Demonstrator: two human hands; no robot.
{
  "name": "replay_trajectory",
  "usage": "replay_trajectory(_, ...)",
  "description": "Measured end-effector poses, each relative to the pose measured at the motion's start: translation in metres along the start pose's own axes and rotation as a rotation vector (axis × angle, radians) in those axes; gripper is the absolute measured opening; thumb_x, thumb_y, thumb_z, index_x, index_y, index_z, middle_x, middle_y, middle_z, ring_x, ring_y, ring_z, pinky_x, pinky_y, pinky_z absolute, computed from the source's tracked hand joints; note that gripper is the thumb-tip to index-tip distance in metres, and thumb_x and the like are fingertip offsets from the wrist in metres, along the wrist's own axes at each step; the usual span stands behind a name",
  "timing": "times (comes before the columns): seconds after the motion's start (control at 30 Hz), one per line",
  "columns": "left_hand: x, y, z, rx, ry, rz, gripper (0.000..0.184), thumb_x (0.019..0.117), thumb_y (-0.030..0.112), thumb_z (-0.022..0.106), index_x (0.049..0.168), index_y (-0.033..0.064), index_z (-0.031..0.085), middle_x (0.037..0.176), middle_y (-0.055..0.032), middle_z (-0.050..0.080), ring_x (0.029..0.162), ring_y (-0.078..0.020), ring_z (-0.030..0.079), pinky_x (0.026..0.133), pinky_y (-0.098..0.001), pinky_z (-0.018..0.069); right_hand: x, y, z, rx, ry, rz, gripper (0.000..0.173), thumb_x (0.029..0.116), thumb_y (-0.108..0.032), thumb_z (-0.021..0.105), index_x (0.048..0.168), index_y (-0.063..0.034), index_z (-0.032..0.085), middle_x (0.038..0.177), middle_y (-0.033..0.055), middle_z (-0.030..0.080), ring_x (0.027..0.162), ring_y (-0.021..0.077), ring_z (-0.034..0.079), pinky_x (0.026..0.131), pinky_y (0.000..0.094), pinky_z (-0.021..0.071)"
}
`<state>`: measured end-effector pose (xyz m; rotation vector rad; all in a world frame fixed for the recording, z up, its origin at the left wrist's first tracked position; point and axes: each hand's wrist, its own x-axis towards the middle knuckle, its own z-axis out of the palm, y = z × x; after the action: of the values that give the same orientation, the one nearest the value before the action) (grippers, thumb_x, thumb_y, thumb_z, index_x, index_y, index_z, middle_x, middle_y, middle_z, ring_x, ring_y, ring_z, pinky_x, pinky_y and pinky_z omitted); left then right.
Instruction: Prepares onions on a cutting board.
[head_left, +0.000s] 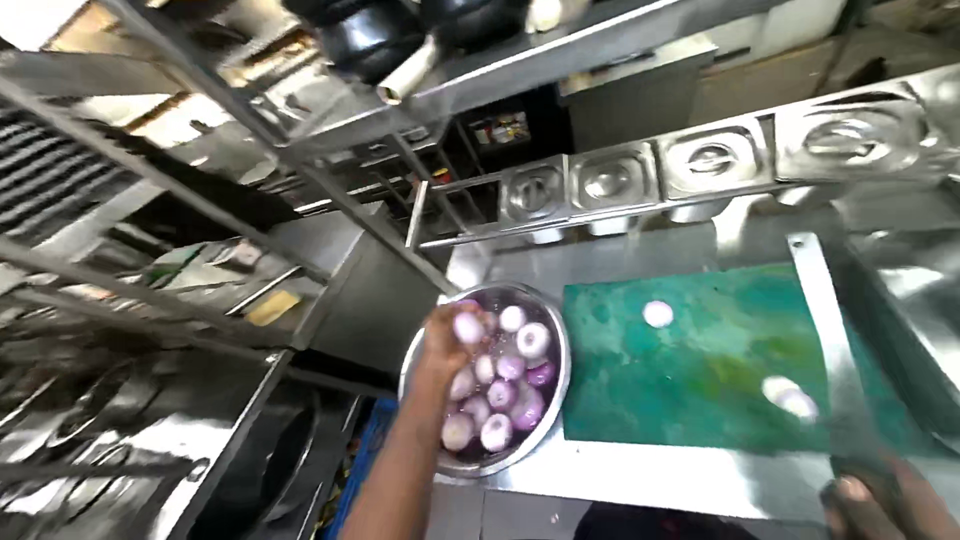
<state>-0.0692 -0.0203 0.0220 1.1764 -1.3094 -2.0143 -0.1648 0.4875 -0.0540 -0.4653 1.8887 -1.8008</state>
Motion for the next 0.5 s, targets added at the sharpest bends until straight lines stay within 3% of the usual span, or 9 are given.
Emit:
replay_trajectory(0.03,-0.002,0.007,-0.001,0.004,-0.061,0.032,0.031,0.1028,0.027,0.036,0.106,0.0102,0.061,0.092,-0.0076,0.067,0.079,-0.0220,0.067,0.068,-0.0411,0.0577,-0.001,-0.004,-0.002,0.001,0.017,0.008,0.046,0.1088,-0.023,0.047,0.146,-0.0037,0.029,0.082,-0.0004,0.061,0.059,0.0157,0.064,0.053,0.0376,0.0605)
replay_trajectory(0.13,-0.003,0.025,-0.003,0.032,-0.262,0.141,0.028,0.1015,0.016,0.039,0.124,0.0155,0.056,0.101,-0.0065,0.067,0.083,-0.0182,0.069,0.071,-0.0351,0.0602,-0.002,-0.009,-0.008,-0.007,0.048,0.003,0.046,0.1073,-0.021,0.050,0.146,-0.0033,0.032,0.081,-0.0007,0.061,0.058,0.0152,0.064,0.051,0.0361,0.0601)
replay_trajectory(0.2,-0.005,0.032,-0.001,0.128,-0.298,0.188,0.039,0.1059,0.028,0.030,0.127,0.0163,0.060,0.099,-0.0073,0.070,0.072,-0.0139,0.068,0.061,-0.0283,0.0586,-0.005,-0.008,-0.011,-0.009,0.066,0.003,0.048,0.1062,-0.020,0.052,0.147,-0.0035,0.032,0.082,-0.0004,0.061,0.059,0.0155,0.065,0.052,0.0368,0.0607)
replay_trajectory(0.27,-0.002,0.026,0.004,0.707,-0.091,0.287,0.048,0.1103,0.028,0.020,0.121,0.0083,0.062,0.085,-0.0080,0.070,0.053,-0.0119,0.058,0.044,-0.0263,0.0481,-0.006,-0.006,-0.013,-0.012,0.084,0.006,0.048,0.1060,-0.020,0.053,0.147,-0.0031,0.033,0.083,0.0007,0.062,0.060,0.0165,0.065,0.053,0.0376,0.0607)
replay_trajectory(0.3,-0.002,0.022,0.006,1.139,-0.026,0.250,0.046,0.1123,0.029,0.026,0.123,0.0037,0.064,0.095,-0.0146,0.070,0.067,-0.0235,0.064,0.058,-0.0415,0.0539,-0.008,-0.003,-0.013,-0.017,0.093,0.011,0.048,0.1057,-0.021,0.054,0.146,-0.0032,0.034,0.082,0.0016,0.062,0.060,0.0170,0.065,0.052,0.0379,0.0606)
replay_trajectory(0.33,-0.001,0.016,0.009,1.443,-0.009,0.148,0.052,0.1105,0.039,0.031,0.127,0.0046,0.066,0.110,-0.0201,0.071,0.092,-0.0332,0.070,0.080,-0.0561,0.0558,-0.011,0.000,-0.014,-0.020,0.100,0.015,0.048,0.1057,-0.022,0.054,0.146,-0.0031,0.035,0.082,0.0026,0.062,0.059,0.0177,0.065,0.051,0.0385,0.0605)
replay_trajectory(0.37,0.004,0.005,0.007,1.543,-0.038,0.110,0.058,0.1092,0.045,0.031,0.123,0.0038,0.068,0.112,-0.0227,0.070,0.100,-0.0373,0.068,0.088,-0.0631,0.0520,-0.013,0.002,-0.016,-0.023,0.104,0.019,0.047,0.1060,-0.023,0.054,0.145,-0.0036,0.036,0.082,0.0030,0.062,0.059,0.0179,0.065,0.051,0.0388,0.0605)
replay_trajectory(0.43,0.010,-0.002,0.003,1.533,-0.083,0.142,0.060,0.1103,0.046,0.030,0.113,0.0009,0.069,0.101,-0.0221,0.069,0.093,-0.0369,0.067,0.084,-0.0623,0.0516,-0.015,0.005,-0.017,-0.026,0.114,0.018,0.047,0.1064,-0.024,0.054,0.145,-0.0039,0.036,0.084,0.0032,0.062,0.059,0.0177,0.064,0.051,0.0388,0.0602)
replay_trajectory(0.5,0.011,0.000,0.005,1.650,-0.084,0.107,0.067,0.1081,0.053,0.027,0.112,0.0034,0.072,0.106,-0.0221,0.071,0.102,-0.0390,0.068,0.090,-0.0661,0.0498,-0.019,0.008,-0.016,-0.027,0.126,0.043,0.048,0.1067,-0.025,0.054,0.145,-0.0039,0.036,0.084,0.0036,0.062,0.059,0.0178,0.064,0.052,0.0391,0.0602)
